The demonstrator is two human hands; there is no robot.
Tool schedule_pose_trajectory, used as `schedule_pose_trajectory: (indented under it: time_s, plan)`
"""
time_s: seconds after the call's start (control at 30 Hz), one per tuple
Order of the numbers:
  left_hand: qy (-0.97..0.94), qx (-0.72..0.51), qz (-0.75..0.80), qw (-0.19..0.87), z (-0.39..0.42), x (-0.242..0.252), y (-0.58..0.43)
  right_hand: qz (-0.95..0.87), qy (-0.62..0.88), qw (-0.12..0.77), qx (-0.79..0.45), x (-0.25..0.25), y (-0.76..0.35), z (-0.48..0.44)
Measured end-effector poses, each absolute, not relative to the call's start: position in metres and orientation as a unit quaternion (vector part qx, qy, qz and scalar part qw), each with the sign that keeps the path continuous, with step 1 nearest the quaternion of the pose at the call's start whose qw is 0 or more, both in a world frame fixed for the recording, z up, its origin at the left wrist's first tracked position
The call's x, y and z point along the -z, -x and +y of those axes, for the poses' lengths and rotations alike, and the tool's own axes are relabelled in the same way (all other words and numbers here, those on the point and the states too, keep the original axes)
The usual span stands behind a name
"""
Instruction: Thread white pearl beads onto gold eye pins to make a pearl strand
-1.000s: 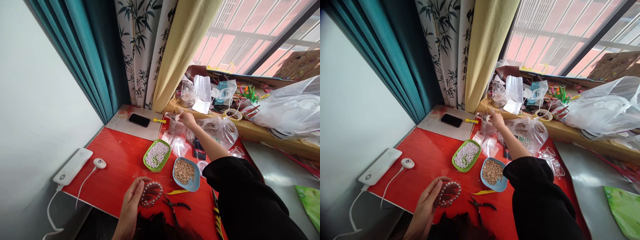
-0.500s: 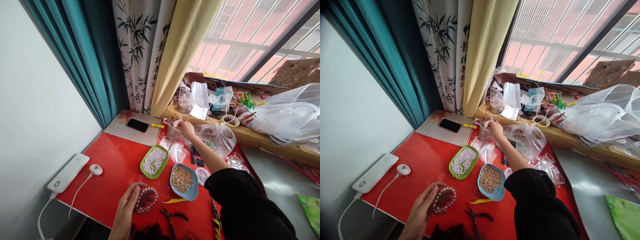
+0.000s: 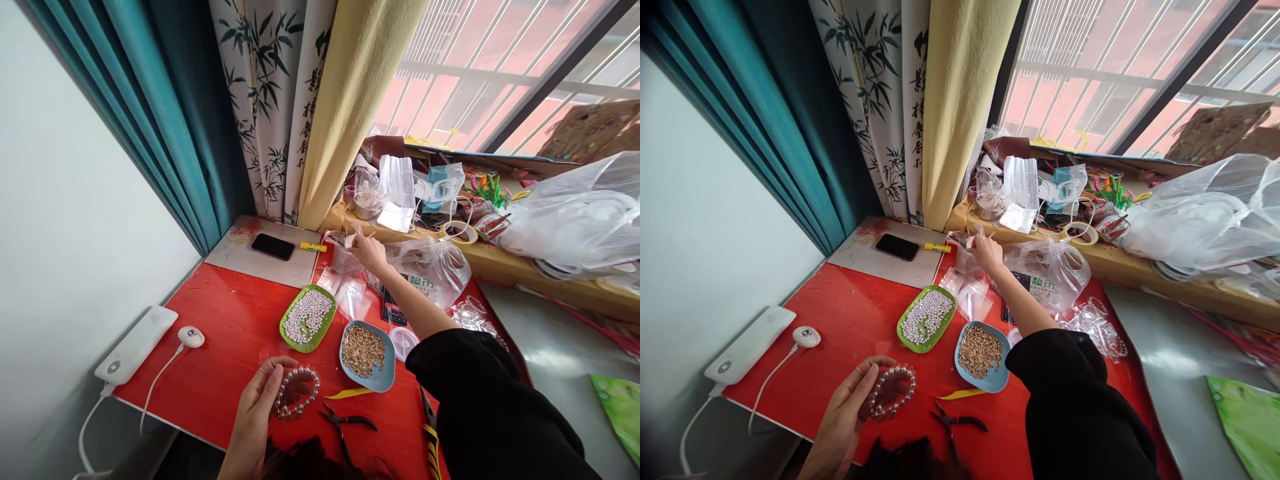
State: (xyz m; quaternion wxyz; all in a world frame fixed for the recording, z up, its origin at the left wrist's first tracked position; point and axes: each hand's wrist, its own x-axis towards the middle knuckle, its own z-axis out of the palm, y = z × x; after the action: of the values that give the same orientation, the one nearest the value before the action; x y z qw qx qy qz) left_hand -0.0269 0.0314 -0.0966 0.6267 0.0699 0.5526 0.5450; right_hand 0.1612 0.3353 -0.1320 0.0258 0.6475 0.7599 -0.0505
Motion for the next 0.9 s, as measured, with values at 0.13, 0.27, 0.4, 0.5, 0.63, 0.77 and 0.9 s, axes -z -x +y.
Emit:
schedule_pose_trajectory:
  time_s: [0.13,0.27,0.4,0.5,0.63,0.77,0.9]
  plan:
    - [-0.069,-0.553,0.544,0.628,0.03,0.097,0.029,0.774,-0.627,0.058,0.063,0.13,-0.161,0.334]
    - [-0.082,-0.551,0.543,0.628,0.03,0.097,0.032,0.785,-0.609,0.089,0.068,0.129,-0.161,0.334]
    - [-0.096,-0.555,0.552,0.614,0.032,0.089,0.035,0.789,-0.602,0.113,0.051,0.127,-0.16,0.333]
    - [-0.114,-0.564,0.549,0.607,0.033,0.08,0.035,0.791,-0.599,0.123,0.029,0.126,-0.157,0.331]
    - [-0.127,-0.564,0.537,0.615,0.034,0.068,0.035,0.793,-0.598,0.121,-0.002,0.124,-0.151,0.328]
    - [-0.131,-0.564,0.509,0.637,0.031,0.06,0.036,0.801,-0.59,0.103,-0.012,0.119,-0.147,0.321]
    - [-0.134,-0.567,0.482,0.654,0.028,0.054,0.038,0.816,-0.574,0.067,0.015,0.111,-0.146,0.313]
